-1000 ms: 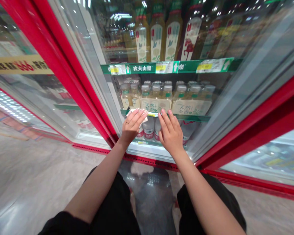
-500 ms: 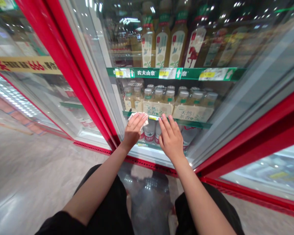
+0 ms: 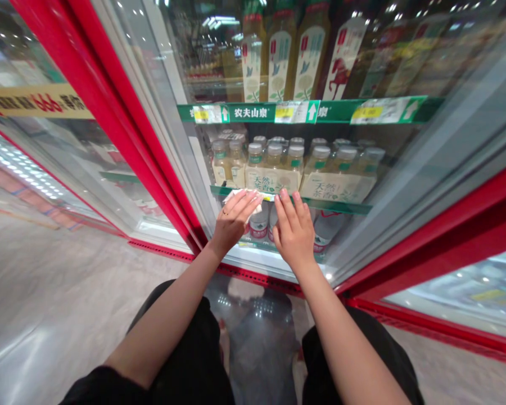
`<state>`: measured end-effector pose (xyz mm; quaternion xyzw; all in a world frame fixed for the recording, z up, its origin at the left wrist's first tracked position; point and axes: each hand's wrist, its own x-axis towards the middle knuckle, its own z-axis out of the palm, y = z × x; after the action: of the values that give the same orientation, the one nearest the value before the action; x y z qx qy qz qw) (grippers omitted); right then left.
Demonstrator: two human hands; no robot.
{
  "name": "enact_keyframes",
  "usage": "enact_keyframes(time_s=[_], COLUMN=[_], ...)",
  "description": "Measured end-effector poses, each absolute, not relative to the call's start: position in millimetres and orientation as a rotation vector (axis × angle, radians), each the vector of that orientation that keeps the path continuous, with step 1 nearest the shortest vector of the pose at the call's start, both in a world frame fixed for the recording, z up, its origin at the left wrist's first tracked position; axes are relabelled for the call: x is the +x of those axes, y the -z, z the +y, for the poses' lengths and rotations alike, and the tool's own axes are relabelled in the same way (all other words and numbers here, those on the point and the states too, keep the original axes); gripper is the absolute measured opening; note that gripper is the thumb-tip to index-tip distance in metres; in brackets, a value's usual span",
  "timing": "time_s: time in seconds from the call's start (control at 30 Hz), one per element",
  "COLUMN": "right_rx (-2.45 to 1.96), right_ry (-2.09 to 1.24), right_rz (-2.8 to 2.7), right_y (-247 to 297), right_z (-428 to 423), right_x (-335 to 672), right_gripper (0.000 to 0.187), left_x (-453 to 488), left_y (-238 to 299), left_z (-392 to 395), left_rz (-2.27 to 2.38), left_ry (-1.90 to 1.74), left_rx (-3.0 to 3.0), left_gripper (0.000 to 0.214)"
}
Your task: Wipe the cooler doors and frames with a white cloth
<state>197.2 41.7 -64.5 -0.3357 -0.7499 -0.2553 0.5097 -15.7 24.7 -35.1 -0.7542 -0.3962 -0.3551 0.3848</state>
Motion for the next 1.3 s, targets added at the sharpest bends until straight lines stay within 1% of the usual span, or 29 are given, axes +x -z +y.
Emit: enact_keyframes(time_s=[0.13,0.2,0.3,0.37,0.5,0.6,0.77,0.9,1.1,1.2,1.3], right_rx=[-0.808,-0.818,-0.813,-0.793,-0.797,-0.783,-0.71,-0.742,-0.784,-0.814,-0.844], right_ry=[0.631,0.638,0.647,0.64,0.59,0.58,0.564,0.517,0.526,0.568,0.573], right_rz=[-1.778,-1.776,-1.786,-1.799,-1.792,-1.761,-1.857,-1.913,-1.89,-1.861,-1.89], right_y=[67,67,67,65,60,56,53,56,59,61,63], right_z=[43,44,44,44,36,27,22,27,28,25,24], right_x=[193,192,195,197,195,184,164,159,154,146,140], right_gripper=[0.086,0.086,0.087,0.087,0.087,0.086,0.084,0.083,0.083,0.083,0.083], left_x=[0,-1,-16,-31,-47,-45,-51,-73,-63,-51,-57], left_y=[31,32,36,38,39,41,47,47,46,47,49], left_z=[25,27,28,27,25,25,23,21,22,23,24], left_rz=[-1.13,-1.077,-0.89,-0.837,-1.06,-1.145,-0.953,-0.883,-1.246,-1.097,-0.88], left_ry=[1.084,1.055,0.913,0.855,0.98,1.033,0.862,0.776,0.98,1.015,0.936], left_rx=[-1.863,-1.867,-1.9,-1.916,-1.825,-1.802,-1.934,-1.972,-1.852,-1.893,-1.958], left_gripper=[0.053,0.051,0.049,0.051,0.057,0.056,0.045,0.051,0.061,0.053,0.043])
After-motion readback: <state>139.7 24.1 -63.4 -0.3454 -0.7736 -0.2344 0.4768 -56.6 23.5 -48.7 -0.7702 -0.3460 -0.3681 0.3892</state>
